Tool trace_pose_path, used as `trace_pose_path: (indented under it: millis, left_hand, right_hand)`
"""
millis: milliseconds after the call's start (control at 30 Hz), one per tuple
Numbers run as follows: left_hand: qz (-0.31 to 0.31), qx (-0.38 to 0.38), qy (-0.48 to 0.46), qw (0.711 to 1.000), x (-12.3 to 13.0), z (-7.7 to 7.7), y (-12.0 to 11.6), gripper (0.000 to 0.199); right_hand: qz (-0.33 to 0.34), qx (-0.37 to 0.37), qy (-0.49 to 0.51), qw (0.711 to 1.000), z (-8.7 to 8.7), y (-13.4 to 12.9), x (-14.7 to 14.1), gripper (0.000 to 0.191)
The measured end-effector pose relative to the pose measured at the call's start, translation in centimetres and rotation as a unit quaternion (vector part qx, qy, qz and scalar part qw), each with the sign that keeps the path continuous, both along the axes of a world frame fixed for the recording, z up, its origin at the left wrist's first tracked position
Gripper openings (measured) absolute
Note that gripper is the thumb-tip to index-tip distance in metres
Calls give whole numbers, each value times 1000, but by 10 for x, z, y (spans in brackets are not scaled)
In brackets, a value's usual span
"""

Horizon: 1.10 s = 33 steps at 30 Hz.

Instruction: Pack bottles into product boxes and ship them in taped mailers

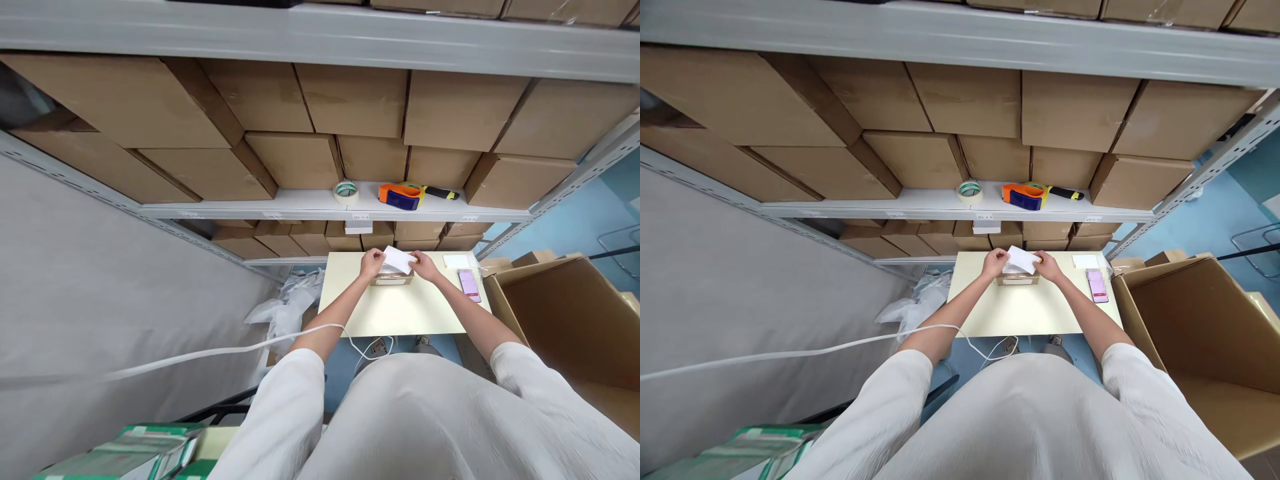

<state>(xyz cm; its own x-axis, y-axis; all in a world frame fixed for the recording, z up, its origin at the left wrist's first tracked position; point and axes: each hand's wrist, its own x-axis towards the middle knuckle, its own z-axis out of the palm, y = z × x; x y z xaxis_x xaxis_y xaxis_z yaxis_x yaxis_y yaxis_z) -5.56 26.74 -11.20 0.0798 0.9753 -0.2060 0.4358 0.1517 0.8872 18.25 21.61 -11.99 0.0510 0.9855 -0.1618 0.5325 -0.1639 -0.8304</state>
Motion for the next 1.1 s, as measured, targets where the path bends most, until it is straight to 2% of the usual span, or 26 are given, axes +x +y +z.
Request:
trace_pose_path:
  millis: [167,300,367,500,567,767,1100]
  left_hand:
    - [-13,-30,9,999,-12,-4,2,10]
    - [-16,-55,22,998,-14,-11,2,9]
    - [-17,-65,47,997,-14,-16,0,7]
    - [-17,-74,102,992,-13,-27,-3,32]
    - [-16,-80,120,989,-14,-32,-4,38]
    - [-39,-58,156,985,-19,-41,-1,27]
    - [-114,-17,226,967,-22,-37,-3,28]
  right_hand:
    - [-94,-1,42,995,-6,9,-6,39]
    - [-118,-3,37,992,-11,15,-10,42]
    - [-118,-3,22,993,-15,17,-12,41]
    - [-112,-7,-32,993,-24,18,-18,41]
    - [-109,-14,-58,992,-28,18,-21,42]
    - [-75,-16,-110,991,-35,20,-28,48]
    - [-34,-21,-192,981,-39,20,-33,50]
